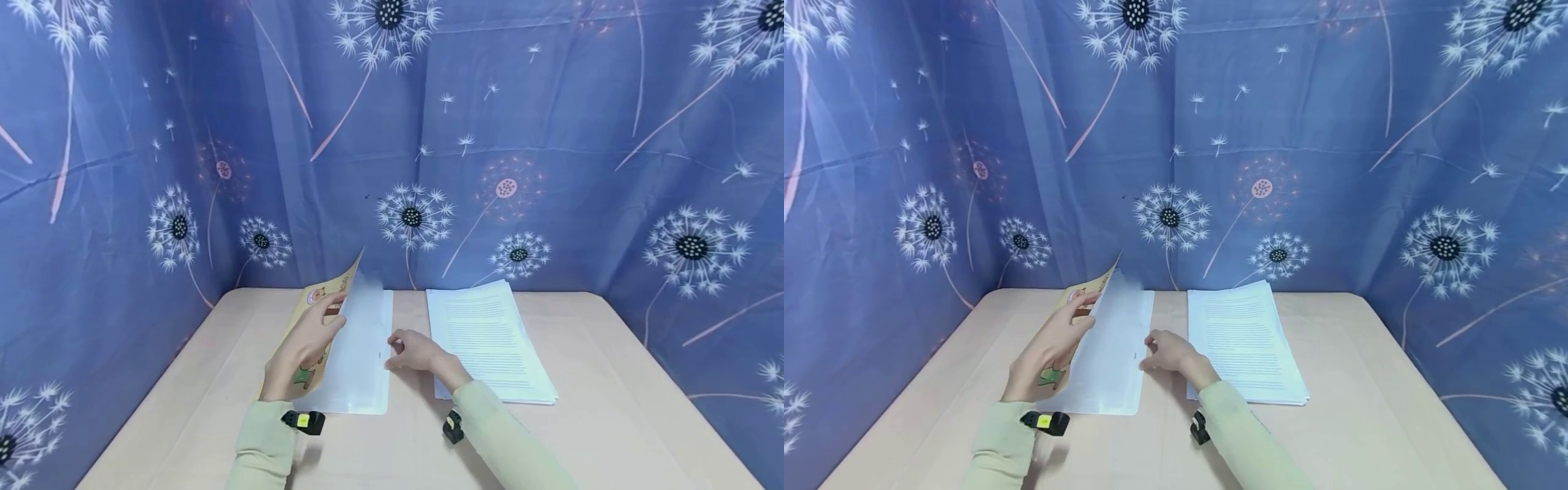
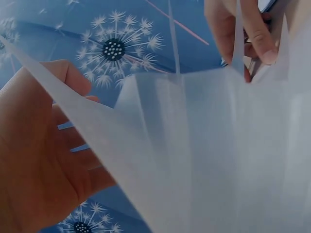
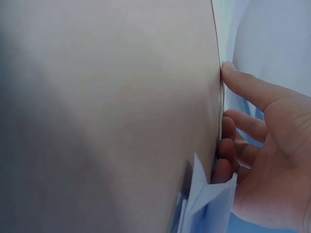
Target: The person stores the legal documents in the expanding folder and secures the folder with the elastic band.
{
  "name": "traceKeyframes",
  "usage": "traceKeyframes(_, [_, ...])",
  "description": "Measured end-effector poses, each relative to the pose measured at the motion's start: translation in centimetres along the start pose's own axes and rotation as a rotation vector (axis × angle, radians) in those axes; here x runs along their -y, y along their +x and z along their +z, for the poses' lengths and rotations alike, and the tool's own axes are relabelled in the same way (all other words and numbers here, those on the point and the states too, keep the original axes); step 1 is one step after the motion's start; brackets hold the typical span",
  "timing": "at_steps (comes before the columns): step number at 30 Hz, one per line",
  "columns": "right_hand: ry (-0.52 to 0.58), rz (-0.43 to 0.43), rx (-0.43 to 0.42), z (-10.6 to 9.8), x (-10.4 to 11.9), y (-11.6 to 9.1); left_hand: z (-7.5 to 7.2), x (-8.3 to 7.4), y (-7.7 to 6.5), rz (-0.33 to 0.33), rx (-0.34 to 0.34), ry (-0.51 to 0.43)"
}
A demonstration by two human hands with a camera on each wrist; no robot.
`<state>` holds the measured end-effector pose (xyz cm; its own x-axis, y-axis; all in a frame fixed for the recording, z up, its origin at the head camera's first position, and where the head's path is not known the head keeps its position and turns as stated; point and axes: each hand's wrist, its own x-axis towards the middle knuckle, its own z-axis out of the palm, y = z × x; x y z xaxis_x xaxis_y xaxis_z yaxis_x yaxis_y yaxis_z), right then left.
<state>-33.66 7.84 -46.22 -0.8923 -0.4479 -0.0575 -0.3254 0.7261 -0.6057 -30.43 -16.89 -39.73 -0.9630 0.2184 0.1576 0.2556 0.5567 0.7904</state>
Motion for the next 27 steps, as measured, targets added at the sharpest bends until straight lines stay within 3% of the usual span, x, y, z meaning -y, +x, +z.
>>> traceKeyframes(4, [0.000,-0.002,0.000,0.0,0.0,0.1,-1.1,0.0,-0.3,0.027,-0.026,0.036])
traceKeyframes(15, [0.019,-0.020,0.004,0.1,0.0,-0.4,-3.1,0.4,-1.1,0.028,-0.107,0.011])
traceKeyframes(21, [0.015,-0.023,-0.005,0.2,0.0,-0.4,-3.9,0.9,-1.4,0.052,-0.213,-0.065])
traceKeyframes(27, [-0.002,-0.022,-0.003,-0.1,0.2,-0.2,-4.8,1.1,-1.8,0.059,-0.267,-0.149])
